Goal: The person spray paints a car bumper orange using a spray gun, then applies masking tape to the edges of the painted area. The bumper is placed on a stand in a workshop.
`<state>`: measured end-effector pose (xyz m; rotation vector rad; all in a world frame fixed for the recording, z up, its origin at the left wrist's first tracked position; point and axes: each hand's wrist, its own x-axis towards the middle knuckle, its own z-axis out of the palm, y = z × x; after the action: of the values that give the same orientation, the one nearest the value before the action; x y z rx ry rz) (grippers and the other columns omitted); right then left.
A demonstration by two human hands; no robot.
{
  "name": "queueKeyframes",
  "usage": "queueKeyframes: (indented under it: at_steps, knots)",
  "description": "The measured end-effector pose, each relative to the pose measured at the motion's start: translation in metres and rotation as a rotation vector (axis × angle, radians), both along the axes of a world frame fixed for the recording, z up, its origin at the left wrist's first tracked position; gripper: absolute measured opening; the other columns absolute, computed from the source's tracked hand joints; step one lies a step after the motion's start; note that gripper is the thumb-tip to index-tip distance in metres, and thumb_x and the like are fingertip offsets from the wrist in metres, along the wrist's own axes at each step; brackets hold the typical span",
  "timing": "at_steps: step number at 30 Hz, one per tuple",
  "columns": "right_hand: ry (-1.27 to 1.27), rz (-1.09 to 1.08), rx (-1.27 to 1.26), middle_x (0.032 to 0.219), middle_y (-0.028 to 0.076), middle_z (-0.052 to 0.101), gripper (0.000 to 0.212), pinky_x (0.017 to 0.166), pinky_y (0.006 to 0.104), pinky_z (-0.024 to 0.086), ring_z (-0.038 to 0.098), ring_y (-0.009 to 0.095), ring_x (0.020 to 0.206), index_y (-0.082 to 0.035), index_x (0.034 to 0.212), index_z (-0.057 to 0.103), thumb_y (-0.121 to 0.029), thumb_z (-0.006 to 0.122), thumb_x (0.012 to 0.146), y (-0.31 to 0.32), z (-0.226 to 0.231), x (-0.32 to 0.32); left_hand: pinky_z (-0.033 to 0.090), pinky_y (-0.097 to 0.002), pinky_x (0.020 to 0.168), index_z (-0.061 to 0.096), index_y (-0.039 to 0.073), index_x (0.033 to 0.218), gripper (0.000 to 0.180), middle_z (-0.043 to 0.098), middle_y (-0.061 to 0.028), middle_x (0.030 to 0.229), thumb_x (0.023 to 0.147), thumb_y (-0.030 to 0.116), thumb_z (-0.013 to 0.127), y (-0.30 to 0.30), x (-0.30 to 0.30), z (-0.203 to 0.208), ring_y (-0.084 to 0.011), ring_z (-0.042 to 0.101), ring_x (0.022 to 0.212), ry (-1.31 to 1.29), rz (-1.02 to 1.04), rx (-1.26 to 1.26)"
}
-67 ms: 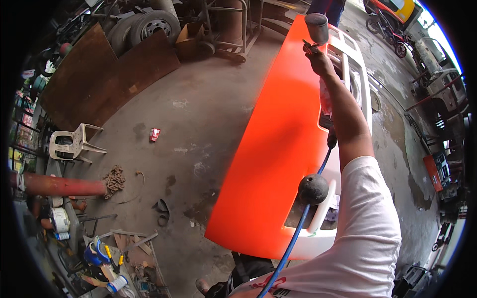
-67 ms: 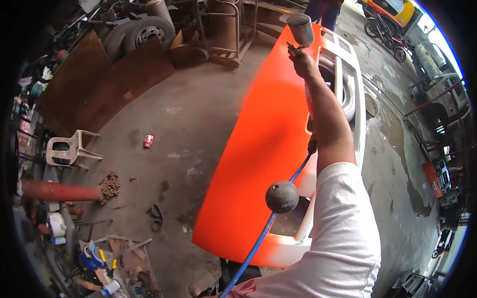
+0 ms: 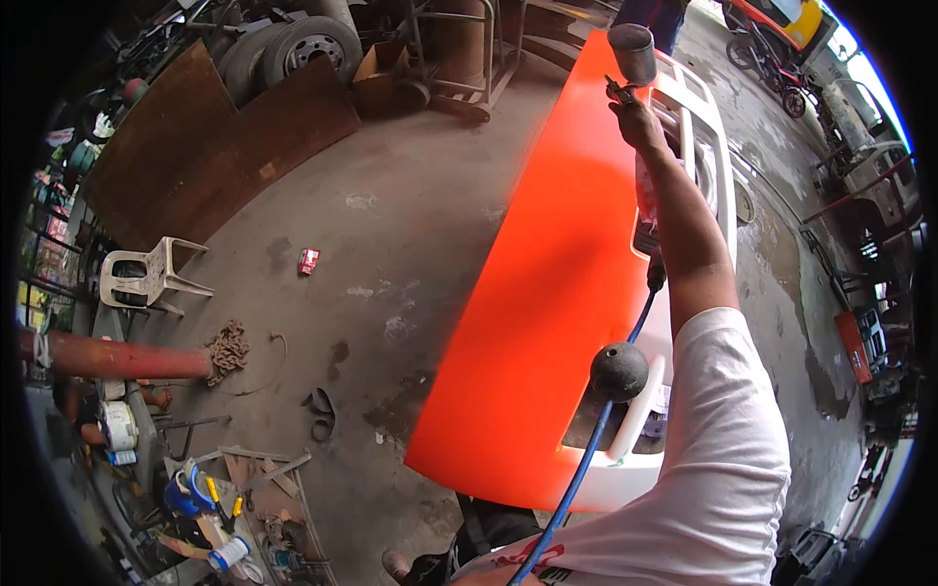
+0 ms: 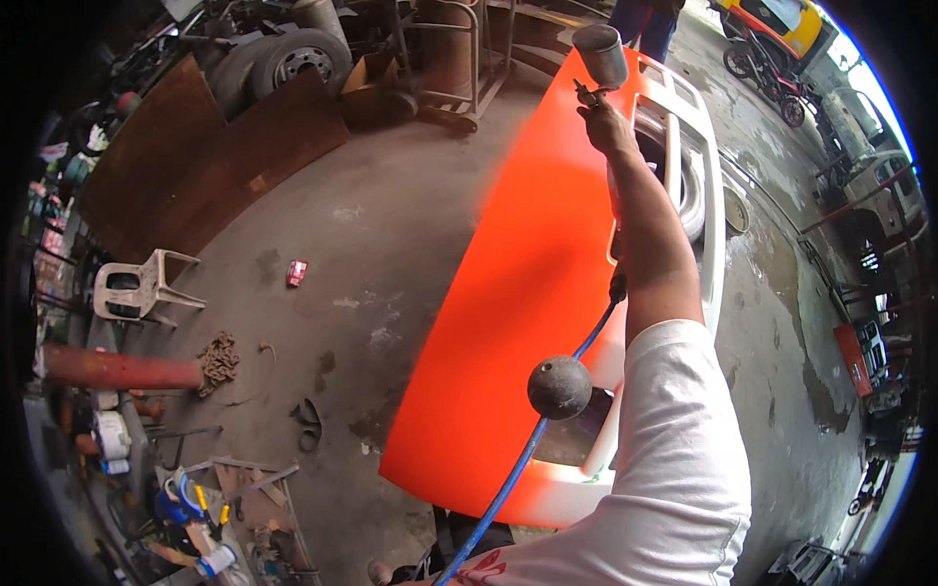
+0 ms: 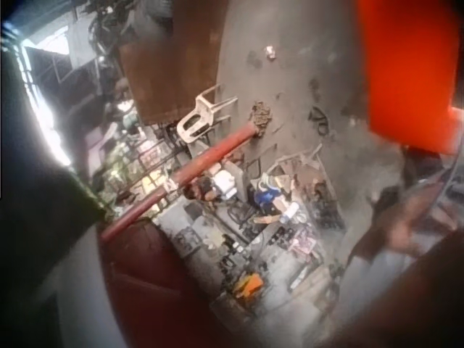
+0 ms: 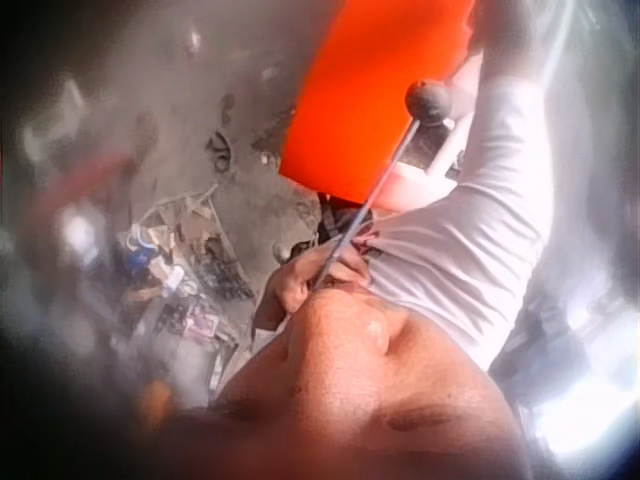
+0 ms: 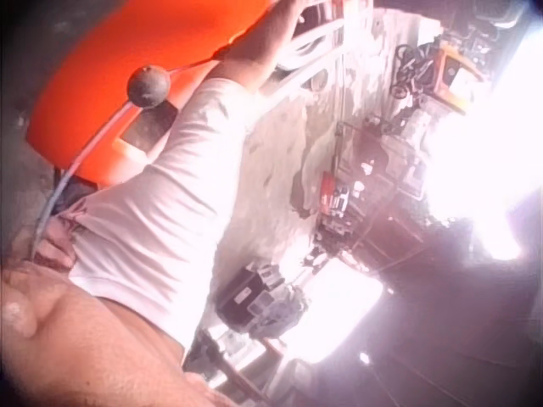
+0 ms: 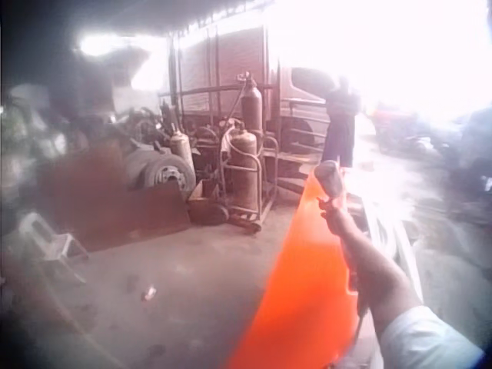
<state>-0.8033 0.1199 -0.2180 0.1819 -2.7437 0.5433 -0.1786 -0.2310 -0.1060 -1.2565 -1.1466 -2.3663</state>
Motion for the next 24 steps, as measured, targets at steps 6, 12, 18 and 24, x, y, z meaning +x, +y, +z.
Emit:
queueKeyframes:
  at_steps: [6, 12, 18, 24]
  knots:
    - [-0.014, 0.336, -0.141, 0.117, 0.011, 0.070, 0.032, 0.092, 0.0420, 0.051, 0.066, 0.030, 0.111, -0.017, 0.129, 0.062, -0.028, 0.057, 0.099, -0.025, -0.002, 0.051, 0.049, -0.0508, 0.085, 0.067, 0.002, 0.101, 0.021, 0.058, -0.0307, 0.110, 0.087, 0.018, 0.065, -0.024, 0.005, 0.036, -0.0399, 0.062, 0.093, -0.108, -0.104, -0.087]
    - [-0.186, 0.372, -0.252, 0.113, 0.011, 0.070, 0.029, 0.090, 0.0377, 0.049, 0.066, 0.024, 0.106, -0.015, 0.124, 0.065, -0.029, 0.058, 0.099, -0.092, 0.018, 0.214, 0.044, -0.0518, 0.091, 0.071, -0.003, 0.106, 0.031, 0.064, -0.0238, 0.109, 0.085, 0.019, 0.066, -0.086, 0.075, 0.081, -0.0369, 0.062, 0.094, -0.187, -0.383, -0.215]
    - [-0.292, 0.272, -0.296, 0.112, 0.008, 0.070, 0.026, 0.091, 0.0351, 0.048, 0.065, 0.022, 0.104, -0.016, 0.121, 0.067, -0.026, 0.060, 0.099, -0.168, 0.034, 0.400, 0.043, -0.0443, 0.088, 0.073, -0.001, 0.109, 0.031, 0.065, -0.0194, 0.111, 0.090, 0.022, 0.066, -0.177, 0.197, 0.099, -0.0330, 0.059, 0.098, -0.291, -0.621, -0.259]
    - [-0.208, 0.297, -0.404, 0.112, 0.007, 0.070, 0.024, 0.091, 0.0337, 0.049, 0.064, 0.019, 0.105, -0.015, 0.121, 0.067, -0.020, 0.059, 0.099, -0.242, 0.019, 0.580, 0.043, -0.0446, 0.087, 0.073, 0.000, 0.111, 0.028, 0.065, -0.0191, 0.113, 0.090, 0.018, 0.069, -0.279, 0.323, 0.108, -0.0329, 0.058, 0.097, -0.179, -0.676, -0.320]
